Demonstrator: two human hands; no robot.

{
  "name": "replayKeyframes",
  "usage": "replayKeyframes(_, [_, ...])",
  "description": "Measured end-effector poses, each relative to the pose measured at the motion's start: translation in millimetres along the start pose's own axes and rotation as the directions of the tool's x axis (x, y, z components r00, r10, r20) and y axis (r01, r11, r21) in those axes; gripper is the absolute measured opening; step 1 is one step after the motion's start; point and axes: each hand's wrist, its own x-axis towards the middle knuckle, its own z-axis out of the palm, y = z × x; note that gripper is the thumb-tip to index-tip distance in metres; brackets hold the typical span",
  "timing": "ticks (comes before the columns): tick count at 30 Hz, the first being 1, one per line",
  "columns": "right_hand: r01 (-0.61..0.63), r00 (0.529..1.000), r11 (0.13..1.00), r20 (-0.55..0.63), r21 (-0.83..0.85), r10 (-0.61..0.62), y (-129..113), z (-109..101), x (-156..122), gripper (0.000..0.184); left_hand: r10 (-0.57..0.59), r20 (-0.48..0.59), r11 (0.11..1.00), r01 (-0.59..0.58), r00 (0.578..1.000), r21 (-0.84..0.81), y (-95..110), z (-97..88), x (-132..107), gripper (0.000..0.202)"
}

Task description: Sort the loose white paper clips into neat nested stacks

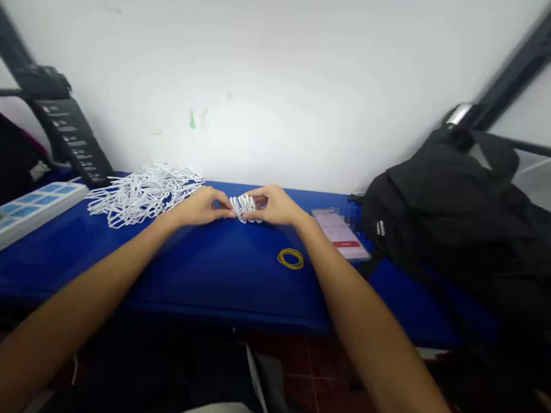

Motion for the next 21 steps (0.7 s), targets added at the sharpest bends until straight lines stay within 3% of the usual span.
replayKeyframes(11, [-0.036,0.999,0.999,0.026,0.04,0.035,-7,6,-2,0.061,-0.036,-0.031,0.999,0.036,0.999,0.015,16,6.5,-2,0.019])
replayKeyframes(16, [-0.028,0.999,0.999,0.022,0.018,0.027,-10,8,-2,0.058,-0.031,0.016,0.999,0.032,0.999,-0.033,10,2.9,-1,0.02])
replayKeyframes(18, [-0.012,1.0,1.0,0.028,0.019,0.011,-11,9,-1,0.058,-0.055,0.034,0.993,0.058,0.998,-0.106,5,-0.6,-1,0.025])
replayKeyframes(21, [-0.007,0.999,1.0,0.033,0.025,0.006,-11,11,1,0.059,-0.113,-0.059,0.976,0.099,0.992,-0.193,4,-6.2,-2,0.044])
